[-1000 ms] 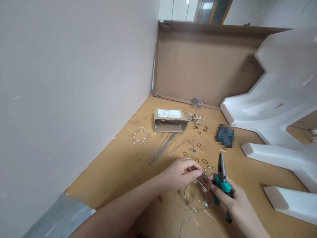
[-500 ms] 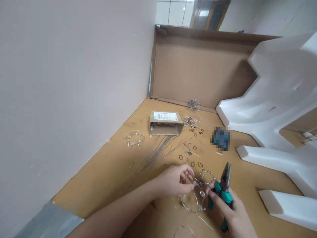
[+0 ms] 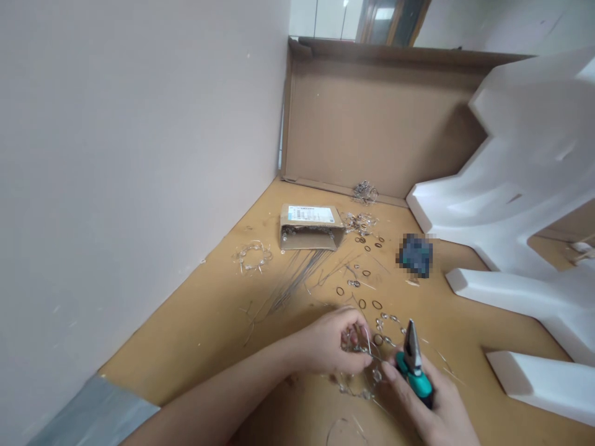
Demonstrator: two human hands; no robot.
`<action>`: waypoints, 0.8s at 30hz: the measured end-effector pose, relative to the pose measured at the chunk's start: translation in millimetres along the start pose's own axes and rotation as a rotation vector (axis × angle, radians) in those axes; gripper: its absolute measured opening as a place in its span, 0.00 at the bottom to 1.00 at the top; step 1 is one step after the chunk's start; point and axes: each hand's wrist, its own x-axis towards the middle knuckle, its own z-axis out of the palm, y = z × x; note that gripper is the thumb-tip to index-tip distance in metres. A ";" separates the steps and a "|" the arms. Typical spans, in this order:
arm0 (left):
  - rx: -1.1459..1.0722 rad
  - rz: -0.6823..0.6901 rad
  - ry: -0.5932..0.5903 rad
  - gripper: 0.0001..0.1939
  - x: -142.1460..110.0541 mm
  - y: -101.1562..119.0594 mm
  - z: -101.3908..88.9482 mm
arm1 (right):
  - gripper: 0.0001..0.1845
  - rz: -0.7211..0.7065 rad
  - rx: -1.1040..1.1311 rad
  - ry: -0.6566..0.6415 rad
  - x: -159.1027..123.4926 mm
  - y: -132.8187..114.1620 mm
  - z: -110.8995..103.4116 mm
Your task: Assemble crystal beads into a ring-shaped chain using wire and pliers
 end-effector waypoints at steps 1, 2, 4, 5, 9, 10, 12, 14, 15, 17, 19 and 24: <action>-0.002 0.037 0.008 0.09 0.6 -1.2 1.5 | 0.17 0.004 0.001 0.010 -0.4 -0.2 0.2; -0.003 0.079 0.019 0.08 1.2 -2.3 2.8 | 0.17 0.008 0.002 0.025 -0.6 -0.4 0.5; -0.006 0.149 0.032 0.06 2.0 -3.3 4.1 | 0.17 0.018 0.009 0.063 -0.9 0.0 0.8; -0.016 0.161 0.029 0.06 2.3 -3.3 4.1 | 0.17 0.024 0.017 0.082 -0.8 0.6 0.6; -0.078 0.127 0.003 0.06 2.6 -1.2 2.8 | 0.16 0.042 0.083 0.097 0.2 4.6 -2.0; -0.088 0.122 0.002 0.06 2.6 -0.7 2.6 | 0.15 0.037 0.093 0.091 0.3 6.0 -2.8; -0.093 0.119 0.002 0.05 2.5 0.1 2.8 | 0.15 0.009 0.089 0.080 -0.5 8.8 -3.7; -0.073 0.126 0.008 0.05 2.3 0.4 3.1 | 0.15 -0.035 0.050 0.095 -2.8 11.6 -3.3; -0.054 0.140 0.011 0.05 2.2 0.3 3.3 | 0.15 -0.061 0.024 0.114 -4.4 12.7 -2.6; 0.002 0.193 0.020 0.06 1.7 -0.5 3.6 | 0.13 -0.124 -0.028 0.147 -7.5 14.0 -0.8; 0.067 0.259 0.016 0.07 1.3 -2.1 4.0 | 0.11 -0.203 -0.062 0.147 -9.7 13.3 0.7; 0.129 0.304 -0.014 0.09 1.1 -4.5 5.2 | 0.09 -0.229 -0.107 0.158 -8.0 6.5 -1.5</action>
